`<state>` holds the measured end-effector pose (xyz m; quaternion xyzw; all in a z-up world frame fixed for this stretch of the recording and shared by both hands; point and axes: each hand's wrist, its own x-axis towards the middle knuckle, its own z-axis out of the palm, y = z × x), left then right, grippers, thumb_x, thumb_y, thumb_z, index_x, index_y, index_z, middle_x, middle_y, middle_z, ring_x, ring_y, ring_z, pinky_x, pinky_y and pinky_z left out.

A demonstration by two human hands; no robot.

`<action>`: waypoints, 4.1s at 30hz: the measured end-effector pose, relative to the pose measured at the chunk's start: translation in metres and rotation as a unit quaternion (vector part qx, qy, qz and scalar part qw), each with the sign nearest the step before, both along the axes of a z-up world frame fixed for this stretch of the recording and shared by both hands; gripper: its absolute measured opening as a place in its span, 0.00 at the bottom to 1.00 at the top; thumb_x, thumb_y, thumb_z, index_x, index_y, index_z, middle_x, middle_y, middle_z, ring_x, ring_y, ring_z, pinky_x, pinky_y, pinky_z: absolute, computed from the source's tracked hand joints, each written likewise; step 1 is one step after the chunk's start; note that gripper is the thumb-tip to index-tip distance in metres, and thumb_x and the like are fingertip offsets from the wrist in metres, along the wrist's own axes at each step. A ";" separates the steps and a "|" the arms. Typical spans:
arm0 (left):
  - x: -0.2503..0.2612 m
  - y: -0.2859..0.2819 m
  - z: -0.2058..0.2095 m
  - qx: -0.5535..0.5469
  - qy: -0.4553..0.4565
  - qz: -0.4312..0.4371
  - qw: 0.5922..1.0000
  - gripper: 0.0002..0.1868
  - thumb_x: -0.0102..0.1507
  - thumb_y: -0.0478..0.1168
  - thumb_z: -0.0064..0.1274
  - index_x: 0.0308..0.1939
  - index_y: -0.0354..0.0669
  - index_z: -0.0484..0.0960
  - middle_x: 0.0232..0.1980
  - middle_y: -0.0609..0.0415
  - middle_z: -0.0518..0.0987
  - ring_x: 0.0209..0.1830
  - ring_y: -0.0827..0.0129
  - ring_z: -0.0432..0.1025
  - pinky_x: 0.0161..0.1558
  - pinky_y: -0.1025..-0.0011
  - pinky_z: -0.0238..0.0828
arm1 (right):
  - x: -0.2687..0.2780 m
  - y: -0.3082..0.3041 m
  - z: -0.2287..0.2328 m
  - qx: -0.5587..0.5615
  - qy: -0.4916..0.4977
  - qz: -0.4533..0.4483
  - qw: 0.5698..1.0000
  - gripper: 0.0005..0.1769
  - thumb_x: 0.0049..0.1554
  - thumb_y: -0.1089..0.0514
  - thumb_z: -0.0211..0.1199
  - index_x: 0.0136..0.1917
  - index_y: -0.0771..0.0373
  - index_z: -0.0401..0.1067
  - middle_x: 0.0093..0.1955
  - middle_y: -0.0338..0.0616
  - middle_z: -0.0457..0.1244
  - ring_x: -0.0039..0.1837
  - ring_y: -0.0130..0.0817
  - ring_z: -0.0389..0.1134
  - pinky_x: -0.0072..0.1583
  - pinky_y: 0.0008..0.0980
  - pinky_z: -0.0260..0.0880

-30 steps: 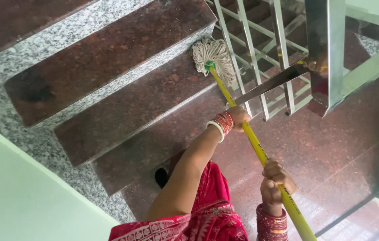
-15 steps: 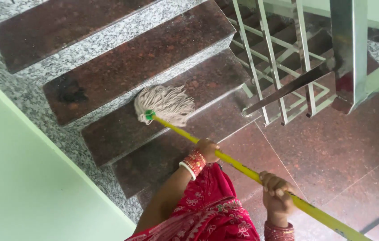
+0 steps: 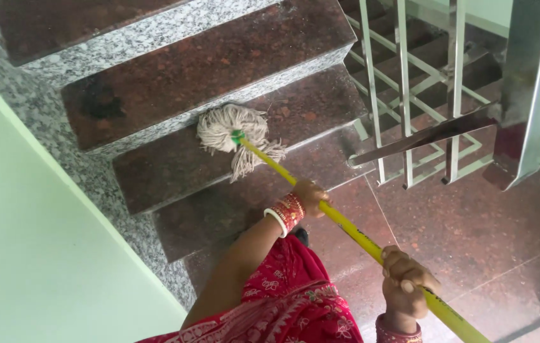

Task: The person is mopping the granite steps using a mop with a yellow handle, moving it across each step while descending the stairs.

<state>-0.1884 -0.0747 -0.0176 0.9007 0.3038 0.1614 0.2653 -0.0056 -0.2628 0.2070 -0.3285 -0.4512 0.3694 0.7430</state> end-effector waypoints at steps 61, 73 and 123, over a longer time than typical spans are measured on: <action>-0.079 -0.077 0.023 0.119 -0.180 0.143 0.966 0.16 0.57 0.41 0.59 0.16 0.48 0.72 0.19 0.51 0.74 0.22 0.53 0.72 0.33 0.53 0.70 | -0.060 -0.053 0.043 0.068 -0.246 0.212 0.943 0.06 0.47 0.69 0.63 0.32 0.65 0.67 0.34 0.48 0.63 0.41 0.44 0.68 0.59 0.55 0.68; 0.150 -0.009 -0.001 0.024 -0.007 0.016 1.000 0.13 0.62 0.50 0.56 0.29 0.48 0.84 0.33 0.50 0.83 0.37 0.52 0.78 0.45 0.55 0.74 | 0.086 -0.054 0.021 0.007 -0.279 0.053 0.959 0.10 0.50 0.73 0.59 0.33 0.65 0.63 0.37 0.47 0.64 0.43 0.39 0.67 0.57 0.48 0.69; -0.035 -0.031 -0.017 0.050 -0.049 0.268 0.961 0.07 0.50 0.44 0.59 0.31 0.50 0.87 0.31 0.49 0.83 0.33 0.49 0.77 0.41 0.51 0.72 | 0.020 0.022 0.000 0.004 -0.131 0.217 0.967 0.17 0.61 0.54 0.62 0.34 0.62 0.62 0.34 0.41 0.60 0.41 0.38 0.63 0.62 0.52 0.70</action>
